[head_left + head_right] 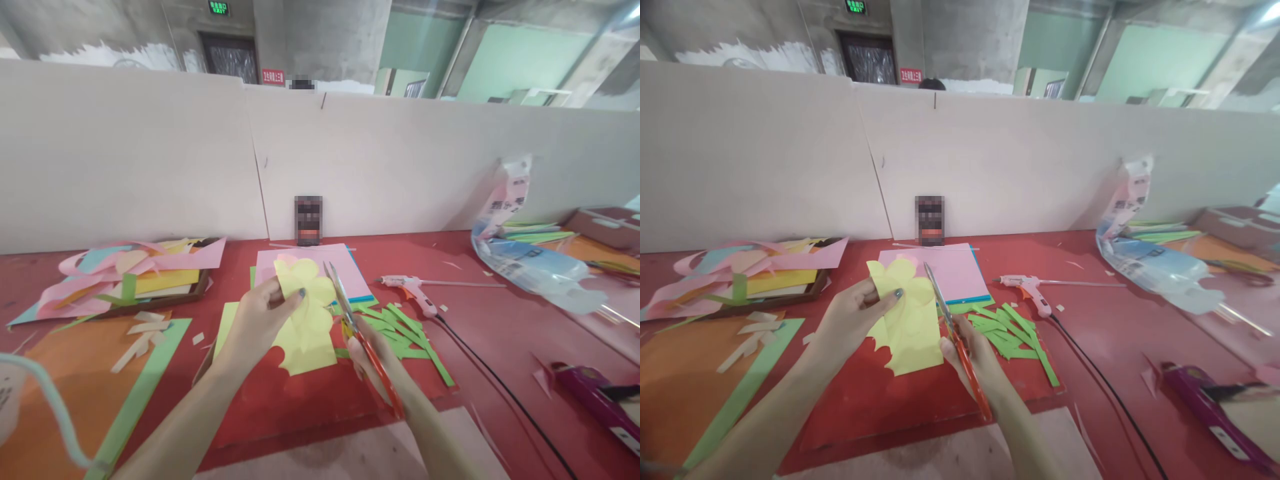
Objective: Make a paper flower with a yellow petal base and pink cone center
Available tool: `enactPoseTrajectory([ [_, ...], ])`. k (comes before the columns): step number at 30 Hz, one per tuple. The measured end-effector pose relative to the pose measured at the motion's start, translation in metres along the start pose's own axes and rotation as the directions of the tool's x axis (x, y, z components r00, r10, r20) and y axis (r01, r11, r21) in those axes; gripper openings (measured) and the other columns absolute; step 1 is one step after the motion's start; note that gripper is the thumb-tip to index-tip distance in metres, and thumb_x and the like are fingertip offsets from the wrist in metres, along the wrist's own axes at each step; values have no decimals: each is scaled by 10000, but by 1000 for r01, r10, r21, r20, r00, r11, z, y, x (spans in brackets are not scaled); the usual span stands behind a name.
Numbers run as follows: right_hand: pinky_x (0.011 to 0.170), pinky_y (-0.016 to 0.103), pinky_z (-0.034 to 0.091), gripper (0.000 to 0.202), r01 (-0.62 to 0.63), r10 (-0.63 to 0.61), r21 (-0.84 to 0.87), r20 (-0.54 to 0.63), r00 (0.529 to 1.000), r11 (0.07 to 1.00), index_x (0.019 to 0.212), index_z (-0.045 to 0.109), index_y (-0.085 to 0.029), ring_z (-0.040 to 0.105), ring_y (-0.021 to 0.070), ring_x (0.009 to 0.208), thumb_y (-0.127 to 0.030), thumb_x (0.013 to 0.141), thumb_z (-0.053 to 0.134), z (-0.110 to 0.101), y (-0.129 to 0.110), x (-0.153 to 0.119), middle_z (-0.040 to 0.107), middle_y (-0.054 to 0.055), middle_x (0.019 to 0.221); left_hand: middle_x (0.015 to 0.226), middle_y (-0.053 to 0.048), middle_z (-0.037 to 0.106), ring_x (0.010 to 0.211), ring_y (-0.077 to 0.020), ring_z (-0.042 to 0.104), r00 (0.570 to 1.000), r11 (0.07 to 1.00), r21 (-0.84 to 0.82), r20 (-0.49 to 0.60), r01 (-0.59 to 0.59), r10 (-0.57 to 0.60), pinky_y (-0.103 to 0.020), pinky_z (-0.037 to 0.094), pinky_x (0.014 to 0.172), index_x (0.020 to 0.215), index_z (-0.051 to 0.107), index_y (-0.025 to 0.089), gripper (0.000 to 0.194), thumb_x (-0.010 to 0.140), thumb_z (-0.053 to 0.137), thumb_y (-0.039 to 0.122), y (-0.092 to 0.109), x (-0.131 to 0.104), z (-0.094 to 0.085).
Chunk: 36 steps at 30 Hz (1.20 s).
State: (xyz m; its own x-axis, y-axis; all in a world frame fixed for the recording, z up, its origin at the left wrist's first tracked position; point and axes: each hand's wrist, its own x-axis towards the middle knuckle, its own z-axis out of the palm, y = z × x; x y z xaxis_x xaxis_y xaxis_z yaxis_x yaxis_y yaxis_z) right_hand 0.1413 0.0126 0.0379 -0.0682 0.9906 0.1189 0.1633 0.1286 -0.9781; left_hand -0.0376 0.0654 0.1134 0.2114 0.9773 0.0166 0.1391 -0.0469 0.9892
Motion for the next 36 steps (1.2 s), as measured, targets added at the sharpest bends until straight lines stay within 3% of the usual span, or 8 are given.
enactPoseTrajectory([
  [28,359,187,263,467,-15,15,-3,-7,1000,1000,1077,474,-185,282,55,344,-539,773,475,0,1,-1,313,-92,463,967,-50,678,896,-217,622,999,999,37,51,9,-11,-277,504,688,1020,616,187,334,720,578,329,3,-2,0],
  [36,357,185,260,445,-29,28,-13,-66,997,999,936,532,-176,284,60,354,-567,724,508,1,6,3,306,-90,426,967,-46,678,907,-214,619,998,999,38,55,9,-12,-272,504,700,1003,618,186,328,711,578,329,3,-1,-1],
])
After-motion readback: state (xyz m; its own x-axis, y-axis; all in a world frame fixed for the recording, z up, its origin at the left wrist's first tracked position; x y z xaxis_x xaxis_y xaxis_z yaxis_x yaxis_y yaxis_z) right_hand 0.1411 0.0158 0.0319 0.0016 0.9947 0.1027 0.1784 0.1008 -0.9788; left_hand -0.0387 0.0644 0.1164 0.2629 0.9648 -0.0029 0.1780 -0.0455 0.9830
